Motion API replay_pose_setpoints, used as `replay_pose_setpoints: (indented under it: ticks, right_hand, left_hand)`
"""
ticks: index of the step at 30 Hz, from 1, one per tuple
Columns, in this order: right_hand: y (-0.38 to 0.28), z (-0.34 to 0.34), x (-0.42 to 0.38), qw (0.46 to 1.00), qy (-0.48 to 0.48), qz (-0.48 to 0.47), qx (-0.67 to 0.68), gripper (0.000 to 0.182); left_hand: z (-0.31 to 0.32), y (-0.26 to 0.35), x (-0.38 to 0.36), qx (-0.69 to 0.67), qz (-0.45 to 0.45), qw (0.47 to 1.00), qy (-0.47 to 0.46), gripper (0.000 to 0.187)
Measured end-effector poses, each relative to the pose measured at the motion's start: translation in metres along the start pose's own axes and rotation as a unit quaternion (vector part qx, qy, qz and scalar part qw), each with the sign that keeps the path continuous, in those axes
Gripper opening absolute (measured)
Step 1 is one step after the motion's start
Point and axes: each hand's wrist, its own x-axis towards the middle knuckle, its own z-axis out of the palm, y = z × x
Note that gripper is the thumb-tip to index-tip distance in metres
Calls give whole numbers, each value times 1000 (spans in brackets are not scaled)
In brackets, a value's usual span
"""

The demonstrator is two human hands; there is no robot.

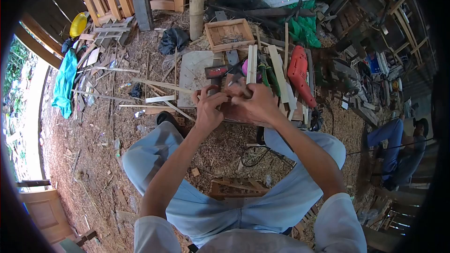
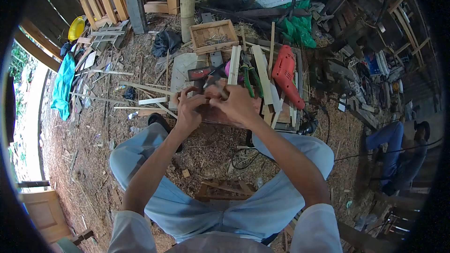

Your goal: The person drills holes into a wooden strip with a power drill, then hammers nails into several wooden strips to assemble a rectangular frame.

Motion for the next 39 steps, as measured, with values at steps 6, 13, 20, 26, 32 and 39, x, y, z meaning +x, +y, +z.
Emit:
replay_pose_setpoints:
  ticks: [6,13,20,26,32,39]
  right_hand:
    - [-39,-45,-26,969,3,86,231,41]
    - [-17,1,-83,995,56,-86,-7,29]
    - [-7,9,-86,995,8,-58,-86,28]
    - [-4,15,-83,995,-4,-31,-96,31]
    - [-16,8,-84,987,46,-90,-121,31]
    - [-8,12,-85,991,29,-69,-109,30]
  left_hand:
    - [-4,0,1,-58,-6,998,-35,27]
    - [4,-1,1,-28,1,1000,-1,19]
    - [3,-2,0,-37,-34,998,-22,19]
    - [7,-8,-2,-41,-34,998,-27,19]
    - [7,-2,-1,-35,-23,999,19,24]
    - [6,-3,-2,-59,-42,997,6,22]
